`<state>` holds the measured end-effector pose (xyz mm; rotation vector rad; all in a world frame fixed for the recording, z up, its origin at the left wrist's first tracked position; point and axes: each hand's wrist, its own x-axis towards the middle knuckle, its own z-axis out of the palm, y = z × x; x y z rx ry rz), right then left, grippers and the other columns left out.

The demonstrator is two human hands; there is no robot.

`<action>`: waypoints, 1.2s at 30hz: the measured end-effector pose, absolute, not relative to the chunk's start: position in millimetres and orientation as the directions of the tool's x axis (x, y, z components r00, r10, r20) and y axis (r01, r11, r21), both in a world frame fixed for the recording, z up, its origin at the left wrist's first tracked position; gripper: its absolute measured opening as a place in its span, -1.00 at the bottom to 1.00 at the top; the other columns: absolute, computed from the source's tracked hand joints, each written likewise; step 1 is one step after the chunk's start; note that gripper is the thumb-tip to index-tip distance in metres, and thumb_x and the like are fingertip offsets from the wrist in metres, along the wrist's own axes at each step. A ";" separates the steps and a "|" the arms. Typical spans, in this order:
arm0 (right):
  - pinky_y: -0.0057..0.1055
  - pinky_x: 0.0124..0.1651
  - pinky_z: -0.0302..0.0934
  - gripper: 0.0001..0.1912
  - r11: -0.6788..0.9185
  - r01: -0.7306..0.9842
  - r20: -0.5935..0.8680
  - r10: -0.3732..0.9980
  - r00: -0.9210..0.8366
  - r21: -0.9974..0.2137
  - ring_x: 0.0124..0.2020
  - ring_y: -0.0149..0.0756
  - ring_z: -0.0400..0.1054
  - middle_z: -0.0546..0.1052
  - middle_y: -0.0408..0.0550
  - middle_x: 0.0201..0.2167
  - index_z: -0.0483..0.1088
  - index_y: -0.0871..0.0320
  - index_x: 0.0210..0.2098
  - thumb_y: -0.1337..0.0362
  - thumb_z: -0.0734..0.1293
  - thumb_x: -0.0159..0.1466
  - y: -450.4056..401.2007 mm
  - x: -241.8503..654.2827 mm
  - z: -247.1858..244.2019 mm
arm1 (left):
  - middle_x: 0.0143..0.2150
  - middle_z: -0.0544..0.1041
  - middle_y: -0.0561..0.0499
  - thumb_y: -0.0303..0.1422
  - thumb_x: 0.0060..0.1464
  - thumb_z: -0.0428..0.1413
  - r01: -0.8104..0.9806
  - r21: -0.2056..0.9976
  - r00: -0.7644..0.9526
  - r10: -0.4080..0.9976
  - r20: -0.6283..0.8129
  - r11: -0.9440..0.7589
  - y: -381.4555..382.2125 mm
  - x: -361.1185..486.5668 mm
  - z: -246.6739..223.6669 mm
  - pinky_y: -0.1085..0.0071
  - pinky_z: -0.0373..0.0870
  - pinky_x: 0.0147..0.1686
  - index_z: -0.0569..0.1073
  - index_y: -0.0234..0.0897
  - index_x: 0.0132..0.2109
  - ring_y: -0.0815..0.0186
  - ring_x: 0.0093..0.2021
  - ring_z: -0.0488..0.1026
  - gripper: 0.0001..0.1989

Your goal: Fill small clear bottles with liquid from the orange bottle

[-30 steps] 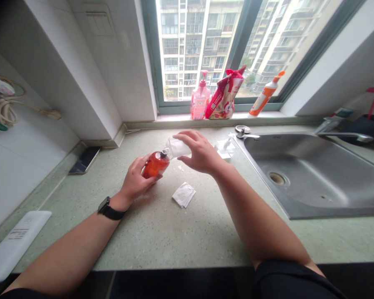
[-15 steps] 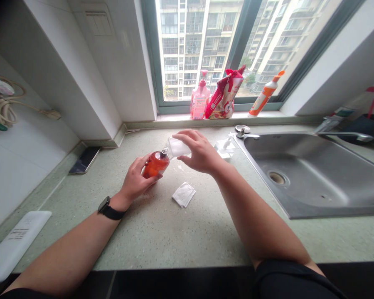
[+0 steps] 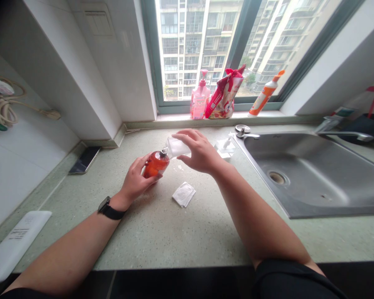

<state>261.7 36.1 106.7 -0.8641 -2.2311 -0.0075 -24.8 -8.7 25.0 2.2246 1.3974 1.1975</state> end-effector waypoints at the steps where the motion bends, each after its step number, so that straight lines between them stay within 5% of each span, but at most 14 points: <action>1: 0.23 0.35 0.33 -0.35 0.774 0.587 0.637 0.581 -0.506 -0.239 0.28 0.14 0.40 0.51 0.09 0.23 0.38 -0.09 0.34 0.29 0.49 0.29 36.0 261.7 106.8 | 0.20 0.57 -0.15 0.16 0.20 0.30 0.627 0.592 0.199 0.839 0.506 -0.506 -8.7 -24.7 25.0 0.01 0.48 0.20 0.35 -0.06 0.47 0.01 0.14 0.54 -0.18; 36: 0.26 0.34 0.34 -0.30 0.779 0.585 0.643 0.571 -0.511 -0.226 0.29 0.14 0.39 0.51 0.06 0.25 0.36 -0.16 0.38 0.30 0.50 0.29 34.6 261.7 109.7 | 0.17 0.58 -0.16 0.14 0.18 0.33 0.582 0.638 0.186 0.846 0.499 -0.504 -8.5 -23.0 25.5 0.00 0.51 0.19 0.38 -0.07 0.45 0.03 0.09 0.57 -0.18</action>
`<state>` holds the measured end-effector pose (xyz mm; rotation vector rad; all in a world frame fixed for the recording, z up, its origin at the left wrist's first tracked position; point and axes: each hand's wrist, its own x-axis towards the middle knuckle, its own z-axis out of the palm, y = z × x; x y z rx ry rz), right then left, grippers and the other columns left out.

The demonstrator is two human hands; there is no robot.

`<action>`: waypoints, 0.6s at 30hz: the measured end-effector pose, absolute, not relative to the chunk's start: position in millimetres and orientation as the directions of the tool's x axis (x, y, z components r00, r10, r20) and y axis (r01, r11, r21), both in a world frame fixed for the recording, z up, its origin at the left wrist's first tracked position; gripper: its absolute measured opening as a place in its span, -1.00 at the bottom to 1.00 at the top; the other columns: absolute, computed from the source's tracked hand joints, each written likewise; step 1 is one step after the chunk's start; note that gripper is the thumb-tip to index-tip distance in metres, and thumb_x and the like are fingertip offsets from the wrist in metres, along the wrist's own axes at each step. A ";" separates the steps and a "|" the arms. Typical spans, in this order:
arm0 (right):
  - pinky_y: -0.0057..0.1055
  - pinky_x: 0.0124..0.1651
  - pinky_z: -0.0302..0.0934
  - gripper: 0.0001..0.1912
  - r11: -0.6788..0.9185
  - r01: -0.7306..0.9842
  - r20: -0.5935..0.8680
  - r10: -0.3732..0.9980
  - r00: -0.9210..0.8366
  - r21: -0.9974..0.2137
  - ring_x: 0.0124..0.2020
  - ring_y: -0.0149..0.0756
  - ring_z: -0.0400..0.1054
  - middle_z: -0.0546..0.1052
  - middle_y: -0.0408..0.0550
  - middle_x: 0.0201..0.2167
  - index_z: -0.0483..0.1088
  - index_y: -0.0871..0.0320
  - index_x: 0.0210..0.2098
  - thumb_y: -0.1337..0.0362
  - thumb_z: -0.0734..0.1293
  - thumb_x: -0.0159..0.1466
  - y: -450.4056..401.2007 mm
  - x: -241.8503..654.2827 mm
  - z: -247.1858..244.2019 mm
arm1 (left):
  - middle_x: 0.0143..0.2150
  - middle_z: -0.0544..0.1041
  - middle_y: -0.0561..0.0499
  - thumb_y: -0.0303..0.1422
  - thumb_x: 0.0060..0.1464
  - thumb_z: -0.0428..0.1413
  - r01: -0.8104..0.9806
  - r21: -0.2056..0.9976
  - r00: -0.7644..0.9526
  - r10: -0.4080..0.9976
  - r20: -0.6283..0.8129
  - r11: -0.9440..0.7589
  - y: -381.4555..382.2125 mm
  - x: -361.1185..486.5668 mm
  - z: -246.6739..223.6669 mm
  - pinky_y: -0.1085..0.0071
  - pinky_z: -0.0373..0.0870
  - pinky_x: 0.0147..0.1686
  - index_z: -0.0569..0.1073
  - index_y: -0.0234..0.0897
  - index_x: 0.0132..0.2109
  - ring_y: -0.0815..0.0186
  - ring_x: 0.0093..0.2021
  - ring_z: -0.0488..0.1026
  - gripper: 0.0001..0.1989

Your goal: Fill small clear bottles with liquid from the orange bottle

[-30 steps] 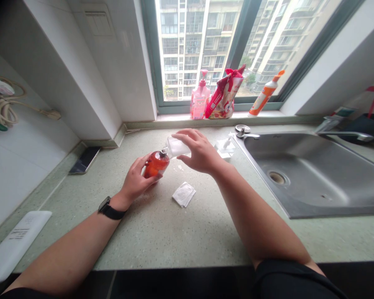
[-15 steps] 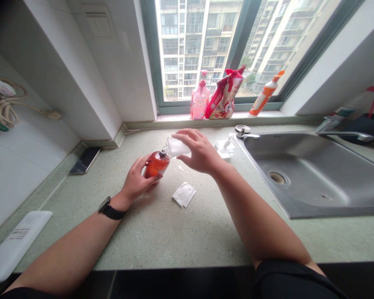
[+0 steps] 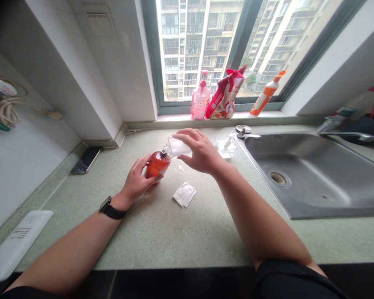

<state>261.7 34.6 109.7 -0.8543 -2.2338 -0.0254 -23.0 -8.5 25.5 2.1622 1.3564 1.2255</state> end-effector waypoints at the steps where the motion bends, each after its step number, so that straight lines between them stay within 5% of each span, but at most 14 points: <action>1: 0.26 0.34 0.34 -0.29 0.777 0.586 0.641 0.574 -0.510 -0.229 0.29 0.14 0.39 0.51 0.05 0.25 0.35 -0.17 0.38 0.30 0.50 0.29 34.4 261.7 110.1 | 0.17 0.58 -0.16 0.15 0.18 0.33 0.583 0.636 0.187 0.845 0.501 -0.505 -8.4 -23.1 25.2 0.01 0.51 0.19 0.38 -0.06 0.45 0.03 0.10 0.57 -0.18; 18: 0.27 0.36 0.32 -0.25 0.775 0.594 0.649 0.569 -0.505 -0.217 0.30 0.15 0.38 0.50 0.03 0.27 0.34 -0.21 0.39 0.33 0.50 0.27 33.4 261.9 111.0 | 0.20 0.57 -0.16 0.15 0.18 0.32 0.583 0.641 0.191 0.851 0.490 -0.499 -8.9 -22.8 25.2 0.01 0.50 0.21 0.37 -0.08 0.45 0.04 0.08 0.57 -0.17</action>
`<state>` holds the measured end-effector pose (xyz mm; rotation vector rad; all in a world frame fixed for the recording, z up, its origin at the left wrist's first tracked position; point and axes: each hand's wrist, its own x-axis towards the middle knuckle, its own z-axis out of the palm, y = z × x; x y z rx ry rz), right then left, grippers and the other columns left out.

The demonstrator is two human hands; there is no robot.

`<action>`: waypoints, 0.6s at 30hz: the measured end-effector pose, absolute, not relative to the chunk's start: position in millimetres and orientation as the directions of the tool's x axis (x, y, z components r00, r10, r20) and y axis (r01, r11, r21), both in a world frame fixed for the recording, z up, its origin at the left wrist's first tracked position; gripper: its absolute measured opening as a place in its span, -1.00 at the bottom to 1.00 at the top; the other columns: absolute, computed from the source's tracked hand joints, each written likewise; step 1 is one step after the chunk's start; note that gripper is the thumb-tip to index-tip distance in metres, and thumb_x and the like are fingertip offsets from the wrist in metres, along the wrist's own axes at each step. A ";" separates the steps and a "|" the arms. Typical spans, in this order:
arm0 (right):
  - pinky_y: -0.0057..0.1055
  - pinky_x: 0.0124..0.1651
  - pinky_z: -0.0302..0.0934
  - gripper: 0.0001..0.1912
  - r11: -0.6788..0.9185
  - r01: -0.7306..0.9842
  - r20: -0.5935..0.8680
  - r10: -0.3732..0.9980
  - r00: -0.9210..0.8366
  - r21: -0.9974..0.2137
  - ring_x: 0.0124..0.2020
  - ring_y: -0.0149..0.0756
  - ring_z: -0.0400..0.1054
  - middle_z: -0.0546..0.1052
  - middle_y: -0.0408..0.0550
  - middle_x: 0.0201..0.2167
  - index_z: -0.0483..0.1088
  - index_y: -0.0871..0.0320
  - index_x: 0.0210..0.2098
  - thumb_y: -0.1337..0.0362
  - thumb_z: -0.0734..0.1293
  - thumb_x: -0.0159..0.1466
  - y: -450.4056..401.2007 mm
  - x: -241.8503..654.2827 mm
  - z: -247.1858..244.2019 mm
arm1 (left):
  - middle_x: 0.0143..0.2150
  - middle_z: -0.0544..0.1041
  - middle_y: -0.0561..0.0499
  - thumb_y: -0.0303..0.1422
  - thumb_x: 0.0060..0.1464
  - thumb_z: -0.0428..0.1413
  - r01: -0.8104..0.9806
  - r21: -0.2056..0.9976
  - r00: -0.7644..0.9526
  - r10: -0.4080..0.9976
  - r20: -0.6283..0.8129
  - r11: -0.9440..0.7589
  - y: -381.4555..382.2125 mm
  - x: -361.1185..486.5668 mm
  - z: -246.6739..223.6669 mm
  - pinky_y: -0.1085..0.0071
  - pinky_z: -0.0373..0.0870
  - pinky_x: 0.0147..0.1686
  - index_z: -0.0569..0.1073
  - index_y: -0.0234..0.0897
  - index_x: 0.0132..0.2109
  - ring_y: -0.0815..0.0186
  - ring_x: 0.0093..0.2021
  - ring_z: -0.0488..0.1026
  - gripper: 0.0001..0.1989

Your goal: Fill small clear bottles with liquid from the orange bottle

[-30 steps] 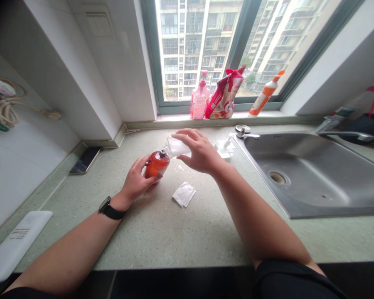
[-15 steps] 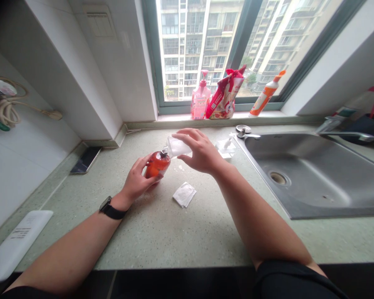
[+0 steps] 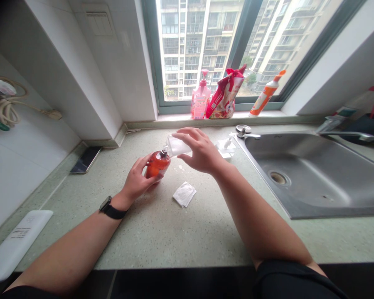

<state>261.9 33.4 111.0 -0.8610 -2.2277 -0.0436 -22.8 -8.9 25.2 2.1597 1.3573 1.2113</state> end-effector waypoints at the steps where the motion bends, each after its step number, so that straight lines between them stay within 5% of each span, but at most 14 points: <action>1: 0.27 0.35 0.32 -0.24 0.774 0.596 0.648 0.570 -0.505 -0.216 0.30 0.16 0.38 0.50 0.03 0.27 0.33 -0.22 0.40 0.33 0.50 0.27 33.3 261.9 111.1 | 0.20 0.57 -0.16 0.15 0.18 0.32 0.583 0.640 0.191 0.850 0.492 -0.501 -9.1 -22.7 25.4 0.01 0.50 0.21 0.37 -0.07 0.45 0.04 0.08 0.57 -0.17; 18: 0.24 0.35 0.33 -0.30 0.774 0.608 0.656 0.553 -0.513 -0.178 0.31 0.12 0.38 0.49 0.04 0.27 0.34 -0.19 0.38 0.33 0.48 0.30 32.9 262.4 111.7 | 0.19 0.57 -0.16 0.14 0.17 0.34 0.561 0.658 0.186 0.851 0.492 -0.503 -10.2 -21.8 26.3 0.02 0.53 0.19 0.38 -0.08 0.45 0.07 0.05 0.60 -0.17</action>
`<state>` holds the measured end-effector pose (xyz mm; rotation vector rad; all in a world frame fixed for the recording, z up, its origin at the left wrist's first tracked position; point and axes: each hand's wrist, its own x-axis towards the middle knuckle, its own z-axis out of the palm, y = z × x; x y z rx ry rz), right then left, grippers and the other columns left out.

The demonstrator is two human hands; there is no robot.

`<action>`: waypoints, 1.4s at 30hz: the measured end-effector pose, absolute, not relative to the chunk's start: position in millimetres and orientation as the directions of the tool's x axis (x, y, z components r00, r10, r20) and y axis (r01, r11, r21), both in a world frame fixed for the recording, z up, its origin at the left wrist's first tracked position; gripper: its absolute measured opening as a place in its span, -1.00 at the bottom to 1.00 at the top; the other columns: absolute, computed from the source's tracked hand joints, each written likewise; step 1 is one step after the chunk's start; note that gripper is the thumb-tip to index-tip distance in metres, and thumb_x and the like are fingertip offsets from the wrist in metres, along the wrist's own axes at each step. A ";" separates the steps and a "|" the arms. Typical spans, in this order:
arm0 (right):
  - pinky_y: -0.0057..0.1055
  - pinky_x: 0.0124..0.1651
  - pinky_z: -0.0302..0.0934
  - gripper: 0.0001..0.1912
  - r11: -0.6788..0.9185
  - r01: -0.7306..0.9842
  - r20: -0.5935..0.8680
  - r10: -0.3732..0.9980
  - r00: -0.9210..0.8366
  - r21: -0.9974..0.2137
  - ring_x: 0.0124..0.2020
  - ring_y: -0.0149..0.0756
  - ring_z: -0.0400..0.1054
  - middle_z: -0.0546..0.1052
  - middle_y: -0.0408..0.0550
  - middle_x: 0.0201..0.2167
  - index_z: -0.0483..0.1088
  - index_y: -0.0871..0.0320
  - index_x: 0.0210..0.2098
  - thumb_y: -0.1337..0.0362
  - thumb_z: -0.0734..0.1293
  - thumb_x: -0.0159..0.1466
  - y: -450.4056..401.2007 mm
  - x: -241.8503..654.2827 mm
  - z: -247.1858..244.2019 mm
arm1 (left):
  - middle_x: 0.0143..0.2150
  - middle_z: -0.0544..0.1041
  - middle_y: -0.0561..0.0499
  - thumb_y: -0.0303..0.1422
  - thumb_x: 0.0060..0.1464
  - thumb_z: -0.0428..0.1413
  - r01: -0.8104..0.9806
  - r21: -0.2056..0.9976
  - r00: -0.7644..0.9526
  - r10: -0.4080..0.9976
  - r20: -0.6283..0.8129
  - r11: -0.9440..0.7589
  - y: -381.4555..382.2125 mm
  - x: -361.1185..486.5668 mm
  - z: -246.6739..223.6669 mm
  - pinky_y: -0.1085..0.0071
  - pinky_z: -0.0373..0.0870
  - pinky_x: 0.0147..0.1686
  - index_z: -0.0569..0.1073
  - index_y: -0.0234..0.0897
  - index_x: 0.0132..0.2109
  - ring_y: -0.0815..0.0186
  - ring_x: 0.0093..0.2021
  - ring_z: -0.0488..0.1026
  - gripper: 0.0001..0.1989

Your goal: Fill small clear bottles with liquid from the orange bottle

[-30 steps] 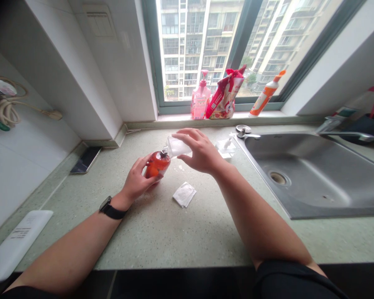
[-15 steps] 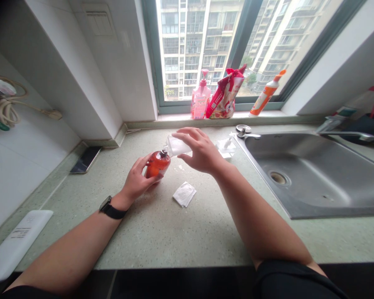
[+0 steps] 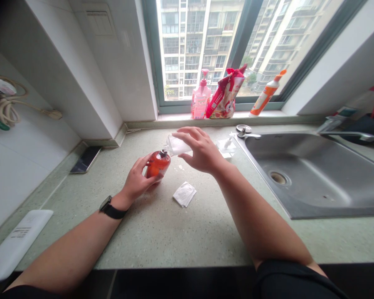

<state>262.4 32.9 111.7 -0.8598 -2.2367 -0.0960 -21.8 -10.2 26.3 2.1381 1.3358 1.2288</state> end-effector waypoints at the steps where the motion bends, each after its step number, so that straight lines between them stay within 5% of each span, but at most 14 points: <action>1: 0.24 0.35 0.33 -0.30 0.775 0.607 0.656 0.552 -0.515 -0.176 0.31 0.12 0.38 0.49 0.04 0.27 0.34 -0.19 0.38 0.33 0.48 0.30 33.2 262.7 111.5 | 0.19 0.57 -0.16 0.14 0.17 0.34 0.560 0.659 0.186 0.851 0.492 -0.503 -10.2 -21.7 26.2 0.02 0.53 0.19 0.38 -0.08 0.45 0.07 0.04 0.60 -0.17; 42: 0.23 0.37 0.28 -0.29 0.775 0.623 0.680 0.514 -0.523 -0.107 0.31 0.12 0.39 0.51 0.01 0.27 0.34 -0.19 0.38 0.36 0.47 0.30 34.0 261.9 111.5 | 0.16 0.59 -0.14 0.08 0.18 0.36 0.568 0.635 0.196 0.836 0.513 -0.523 -7.7 -22.3 22.5 0.04 0.54 0.17 0.37 -0.06 0.45 0.05 0.07 0.59 -0.19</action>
